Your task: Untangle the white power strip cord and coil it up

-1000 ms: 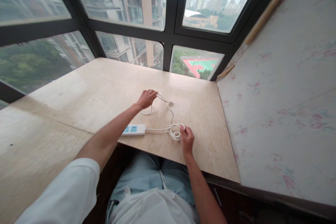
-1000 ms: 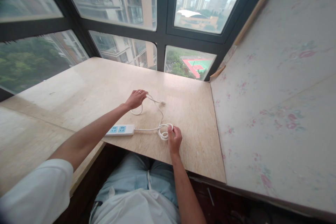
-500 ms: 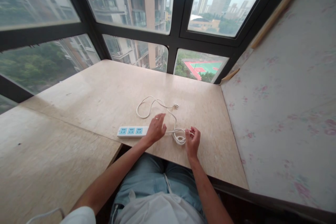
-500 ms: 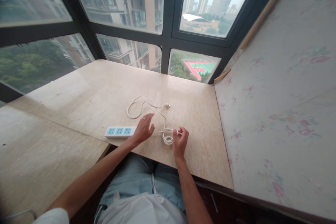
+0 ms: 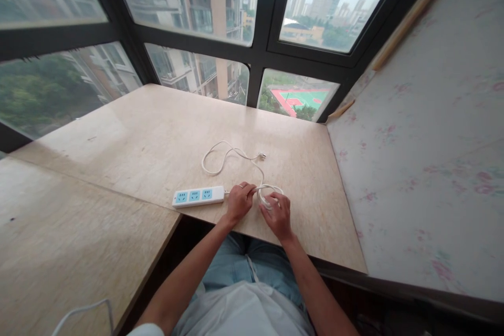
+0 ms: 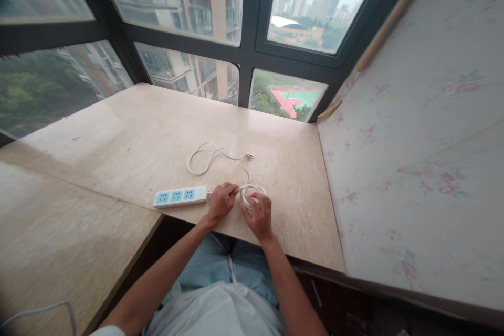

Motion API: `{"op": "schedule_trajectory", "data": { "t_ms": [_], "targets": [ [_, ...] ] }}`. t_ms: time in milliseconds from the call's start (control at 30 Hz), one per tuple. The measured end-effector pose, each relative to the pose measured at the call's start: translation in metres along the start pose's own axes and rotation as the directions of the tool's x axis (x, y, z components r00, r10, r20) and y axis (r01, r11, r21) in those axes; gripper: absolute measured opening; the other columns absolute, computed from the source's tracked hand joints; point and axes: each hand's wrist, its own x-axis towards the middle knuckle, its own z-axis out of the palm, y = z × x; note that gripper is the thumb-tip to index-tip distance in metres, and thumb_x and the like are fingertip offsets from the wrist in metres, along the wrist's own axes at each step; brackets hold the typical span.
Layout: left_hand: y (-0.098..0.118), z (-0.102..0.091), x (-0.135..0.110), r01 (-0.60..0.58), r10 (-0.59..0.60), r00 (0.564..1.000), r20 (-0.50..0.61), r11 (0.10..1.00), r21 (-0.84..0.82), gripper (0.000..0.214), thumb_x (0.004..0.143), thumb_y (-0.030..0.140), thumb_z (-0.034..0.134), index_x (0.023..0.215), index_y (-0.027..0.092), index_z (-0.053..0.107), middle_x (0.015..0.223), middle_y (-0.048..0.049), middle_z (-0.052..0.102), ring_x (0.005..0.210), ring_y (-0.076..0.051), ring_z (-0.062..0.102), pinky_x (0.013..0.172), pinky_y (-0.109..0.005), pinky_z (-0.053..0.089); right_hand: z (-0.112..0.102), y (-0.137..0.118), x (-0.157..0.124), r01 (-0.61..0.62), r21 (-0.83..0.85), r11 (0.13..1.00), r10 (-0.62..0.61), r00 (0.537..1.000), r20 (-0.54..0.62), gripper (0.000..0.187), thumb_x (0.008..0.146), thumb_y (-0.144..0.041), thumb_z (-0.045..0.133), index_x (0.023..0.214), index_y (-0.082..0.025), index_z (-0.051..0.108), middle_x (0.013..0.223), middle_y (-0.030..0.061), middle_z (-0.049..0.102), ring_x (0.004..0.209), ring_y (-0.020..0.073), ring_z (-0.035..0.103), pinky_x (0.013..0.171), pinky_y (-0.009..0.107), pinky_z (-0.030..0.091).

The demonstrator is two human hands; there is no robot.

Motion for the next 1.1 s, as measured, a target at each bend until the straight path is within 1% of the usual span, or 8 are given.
{"op": "schedule_trajectory", "data": {
  "t_ms": [167, 300, 400, 533, 667, 800, 967, 1100],
  "targets": [
    [0.000, -0.003, 0.000, -0.012, -0.028, 0.988, -0.155, 0.967, -0.256, 0.014, 0.092, 0.024, 0.050, 0.092, 0.018, 0.062, 0.085, -0.0041, 0.063, 0.081, -0.014, 0.057, 0.074, -0.026, 0.043, -0.003, 0.003, -0.001, -0.177, 0.216, 0.960, 0.206, 0.971, -0.124, 0.074, 0.084, -0.035, 0.063, 0.145, -0.019, 0.026, 0.143, 0.0191, 0.032, 0.135, 0.0322, 0.034, 0.106, 0.055, 0.036],
    [-0.002, -0.005, 0.000, 0.014, -0.088, 0.974, -0.208, 0.944, -0.330, 0.014, 0.093, 0.025, 0.048, 0.088, 0.018, 0.060, 0.082, -0.0031, 0.061, 0.077, -0.013, 0.057, 0.072, -0.025, 0.043, -0.001, 0.008, -0.001, -0.268, 0.447, 0.853, 0.225, 0.963, 0.149, 0.087, 0.085, -0.040, 0.060, 0.151, -0.017, 0.007, 0.152, 0.0197, 0.023, 0.139, 0.0309, 0.030, 0.111, 0.052, 0.033],
    [-0.003, -0.004, 0.000, 0.043, -0.125, 0.966, -0.226, 0.941, -0.334, 0.014, 0.092, 0.024, 0.047, 0.084, 0.018, 0.057, 0.079, -0.0022, 0.060, 0.074, -0.012, 0.055, 0.069, -0.024, 0.042, 0.006, 0.010, 0.000, -0.220, 0.418, 0.882, 0.120, 0.961, 0.251, 0.082, 0.085, -0.033, 0.061, 0.150, -0.019, 0.014, 0.150, 0.0166, 0.030, 0.140, 0.0294, 0.029, 0.112, 0.050, 0.030],
    [-0.003, -0.004, 0.000, 0.090, -0.179, 0.961, -0.210, 0.922, -0.376, 0.014, 0.091, 0.022, 0.046, 0.081, 0.018, 0.055, 0.077, -0.0017, 0.059, 0.072, -0.013, 0.054, 0.067, -0.024, 0.041, 0.021, 0.007, 0.010, -0.092, 0.288, 0.953, 0.032, 0.978, 0.207, 0.066, 0.086, -0.023, 0.054, 0.147, -0.019, 0.028, 0.144, 0.0152, 0.040, 0.137, 0.0277, 0.034, 0.110, 0.050, 0.032],
    [-0.004, -0.004, -0.001, 0.145, -0.232, 0.959, -0.163, 0.896, -0.419, 0.016, 0.090, 0.024, 0.045, 0.080, 0.019, 0.056, 0.078, -0.0023, 0.059, 0.073, -0.014, 0.054, 0.067, -0.025, 0.041, 0.023, 0.006, 0.028, -0.018, 0.130, 0.991, -0.008, 0.981, 0.196, 0.025, 0.088, -0.022, 0.056, 0.112, -0.022, 0.064, 0.109, 0.0090, 0.063, 0.113, 0.0241, 0.052, 0.101, 0.045, 0.037],
    [-0.006, -0.003, -0.002, 0.194, -0.298, 0.936, -0.188, 0.881, -0.431, 0.018, 0.090, 0.027, 0.043, 0.082, 0.019, 0.056, 0.076, -0.0022, 0.058, 0.071, -0.014, 0.053, 0.066, -0.026, 0.040, 0.002, 0.010, 0.044, 0.015, 0.153, 0.988, -0.048, 0.976, 0.214, 0.009, 0.088, -0.025, 0.061, 0.084, -0.022, 0.068, 0.078, 0.0039, 0.062, 0.087, 0.0190, 0.056, 0.091, 0.040, 0.040],
    [-0.006, -0.003, -0.002, 0.244, -0.350, 0.906, -0.238, 0.891, -0.383, 0.024, 0.093, 0.035, 0.043, 0.082, 0.018, 0.056, 0.073, -0.0019, 0.058, 0.068, -0.014, 0.052, 0.065, -0.026, 0.038, -0.044, 0.020, 0.049, 0.006, 0.282, 0.959, -0.092, 0.953, 0.290, 0.013, 0.088, -0.029, 0.061, 0.081, -0.019, 0.066, 0.070, 0.0031, 0.060, 0.071, 0.0158, 0.055, 0.073, 0.032, 0.044],
    [-0.006, -0.003, -0.001, 0.216, -0.307, 0.905, -0.296, 0.928, -0.305, 0.025, 0.094, 0.036, 0.043, 0.082, 0.018, 0.057, 0.075, -0.0025, 0.059, 0.068, -0.014, 0.053, 0.065, -0.026, 0.038, -0.081, 0.024, 0.047, -0.116, 0.230, 0.966, 0.029, 0.937, 0.348, 0.021, 0.091, -0.032, 0.055, 0.082, -0.017, 0.067, 0.063, 0.0023, 0.058, 0.060, 0.0137, 0.052, 0.060, 0.027, 0.041]
  ]
}}
